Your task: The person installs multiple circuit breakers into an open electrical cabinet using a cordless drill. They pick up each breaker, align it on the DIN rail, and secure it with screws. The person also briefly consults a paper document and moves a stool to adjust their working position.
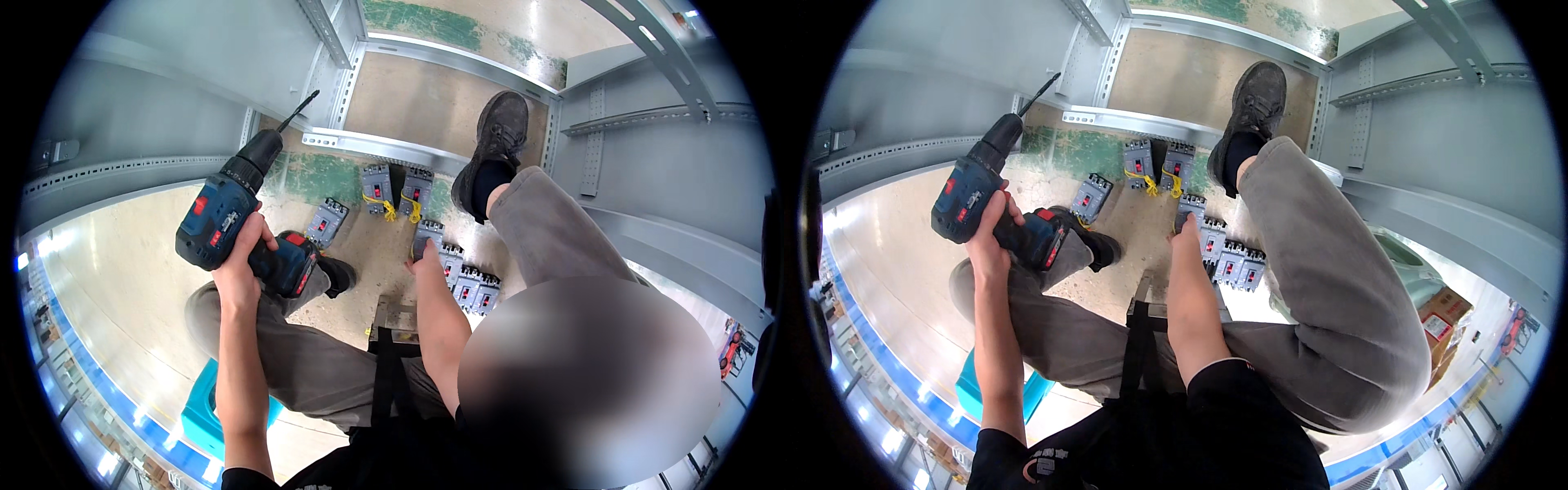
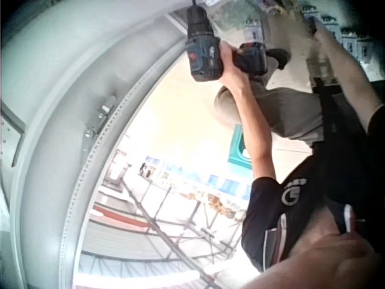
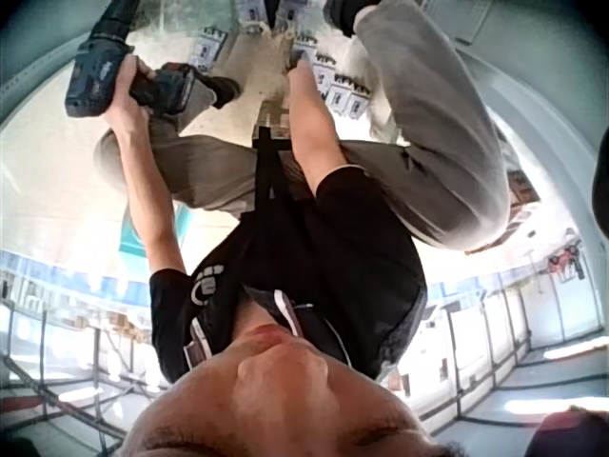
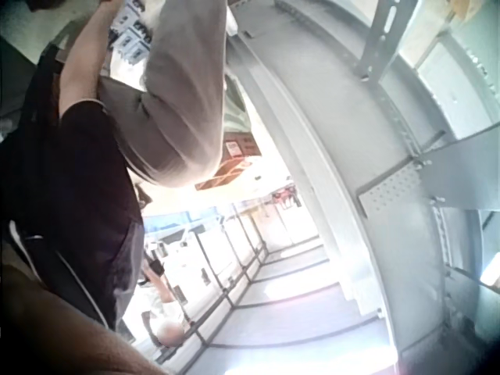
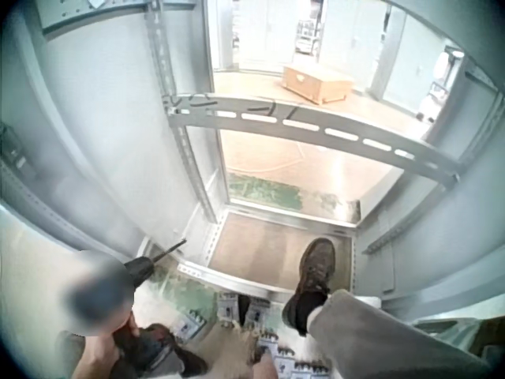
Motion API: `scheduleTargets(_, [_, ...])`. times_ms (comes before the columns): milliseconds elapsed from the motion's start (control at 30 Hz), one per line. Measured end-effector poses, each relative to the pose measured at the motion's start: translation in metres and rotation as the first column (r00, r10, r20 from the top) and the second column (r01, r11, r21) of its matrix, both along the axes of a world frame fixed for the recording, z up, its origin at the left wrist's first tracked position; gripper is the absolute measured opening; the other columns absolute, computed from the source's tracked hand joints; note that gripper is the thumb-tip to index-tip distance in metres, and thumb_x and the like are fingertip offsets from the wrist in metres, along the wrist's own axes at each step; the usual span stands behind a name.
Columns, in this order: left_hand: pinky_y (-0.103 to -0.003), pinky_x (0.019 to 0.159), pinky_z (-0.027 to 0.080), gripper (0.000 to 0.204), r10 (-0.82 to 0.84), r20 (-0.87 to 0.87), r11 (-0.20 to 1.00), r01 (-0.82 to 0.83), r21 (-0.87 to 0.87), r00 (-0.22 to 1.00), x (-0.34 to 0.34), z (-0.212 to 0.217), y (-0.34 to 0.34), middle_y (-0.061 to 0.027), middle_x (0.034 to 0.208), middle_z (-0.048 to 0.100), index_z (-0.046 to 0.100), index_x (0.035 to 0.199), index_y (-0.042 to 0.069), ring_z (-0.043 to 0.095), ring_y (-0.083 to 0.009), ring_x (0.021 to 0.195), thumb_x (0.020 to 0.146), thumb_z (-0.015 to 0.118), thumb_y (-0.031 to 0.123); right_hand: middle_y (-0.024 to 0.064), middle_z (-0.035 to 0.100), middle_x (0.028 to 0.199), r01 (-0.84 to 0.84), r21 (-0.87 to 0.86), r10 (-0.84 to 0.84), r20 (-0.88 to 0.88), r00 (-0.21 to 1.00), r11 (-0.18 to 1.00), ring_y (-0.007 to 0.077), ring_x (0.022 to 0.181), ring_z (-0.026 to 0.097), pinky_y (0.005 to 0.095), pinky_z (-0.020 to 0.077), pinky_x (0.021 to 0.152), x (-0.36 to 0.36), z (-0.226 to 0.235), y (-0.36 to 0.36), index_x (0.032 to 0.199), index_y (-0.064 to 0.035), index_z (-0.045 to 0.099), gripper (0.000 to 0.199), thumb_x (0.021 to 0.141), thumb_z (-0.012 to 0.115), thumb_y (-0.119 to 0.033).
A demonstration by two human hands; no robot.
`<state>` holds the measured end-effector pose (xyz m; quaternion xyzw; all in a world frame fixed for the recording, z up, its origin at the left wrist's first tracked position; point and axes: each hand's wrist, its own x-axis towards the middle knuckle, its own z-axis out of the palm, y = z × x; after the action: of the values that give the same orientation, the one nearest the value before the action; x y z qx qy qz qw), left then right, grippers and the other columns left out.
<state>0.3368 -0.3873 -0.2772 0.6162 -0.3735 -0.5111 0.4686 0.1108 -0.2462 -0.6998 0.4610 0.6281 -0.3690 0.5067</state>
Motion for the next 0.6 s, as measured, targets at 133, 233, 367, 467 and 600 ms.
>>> scheduleTargets(133, [-0.026, 0.063, 0.043, 0.03, 0.025, 0.017, 0.999, -0.025, 0.044, 1.0, -0.003, 0.003, 0.002, -0.0028, 0.068, 0.057, 0.061, 0.107, -0.006, 0.054, -0.0123, 0.059, 0.085, 0.068, 0.013, 0.0087, 0.058, 0.117, -0.203, 0.012, 0.204, -0.06, 0.977, 0.979, 0.0316, 0.11, 0.052, 0.0579, 0.0457, 0.085, 0.017, 0.019, 0.013, 0.118, -0.0141, 0.055, 0.051, 0.088, 0.057, -0.056])
scheduleTargets(233, [-0.027, 0.061, 0.046, 0.034, -0.04, 0.024, 0.999, 0.039, 0.037, 0.999, -0.004, -0.001, -0.003, -0.0051, 0.072, 0.058, 0.059, 0.11, -0.006, 0.057, -0.0149, 0.062, 0.086, 0.067, 0.017, 0.0115, 0.058, 0.118, -0.118, -0.021, 0.118, 0.011, 0.993, 0.993, 0.0326, 0.116, 0.051, 0.0568, 0.0452, 0.091, -0.003, 0.02, 0.001, 0.119, -0.0121, 0.055, 0.052, 0.088, 0.058, -0.053])
scheduleTargets(367, [-0.027, 0.061, 0.046, 0.034, -0.038, 0.021, 0.998, 0.037, 0.045, 0.999, 0.002, -0.003, 0.001, -0.005, 0.072, 0.058, 0.059, 0.11, -0.006, 0.057, -0.0149, 0.062, 0.086, 0.067, 0.017, 0.014, 0.057, 0.123, -0.02, -0.015, 0.018, -0.123, 0.992, 1.0, 0.0334, 0.118, 0.052, 0.0585, 0.0437, 0.094, 0.003, 0.045, 0.006, 0.121, -0.0113, 0.055, 0.047, 0.089, 0.059, -0.046])
scheduleTargets(467, [-0.027, 0.061, 0.046, 0.034, -0.048, 0.042, 0.998, 0.046, 0.041, 0.998, -0.002, -0.002, -0.001, -0.0048, 0.072, 0.058, 0.059, 0.11, -0.006, 0.057, -0.0148, 0.062, 0.086, 0.067, 0.017, 0.0149, 0.059, 0.119, -0.052, -0.005, 0.05, -0.179, 0.983, 0.999, 0.0352, 0.11, 0.057, 0.0597, 0.0468, 0.091, 0.017, 0.027, 0.018, 0.118, -0.0085, 0.056, 0.039, 0.091, 0.059, -0.036])
scheduleTargets(600, [-0.028, 0.061, 0.046, 0.034, -0.11, 0.016, 0.993, 0.109, 0.033, 0.994, -0.019, 0.002, -0.011, -0.0045, 0.072, 0.058, 0.059, 0.109, -0.006, 0.056, -0.0146, 0.062, 0.086, 0.067, 0.017, 0.0146, 0.061, 0.113, -0.012, -0.13, -0.002, -0.106, 0.994, 0.991, 0.036, 0.099, 0.063, 0.0586, 0.0519, 0.081, 0.006, -0.042, 0.028, 0.117, -0.0049, 0.056, 0.036, 0.09, 0.061, -0.028])
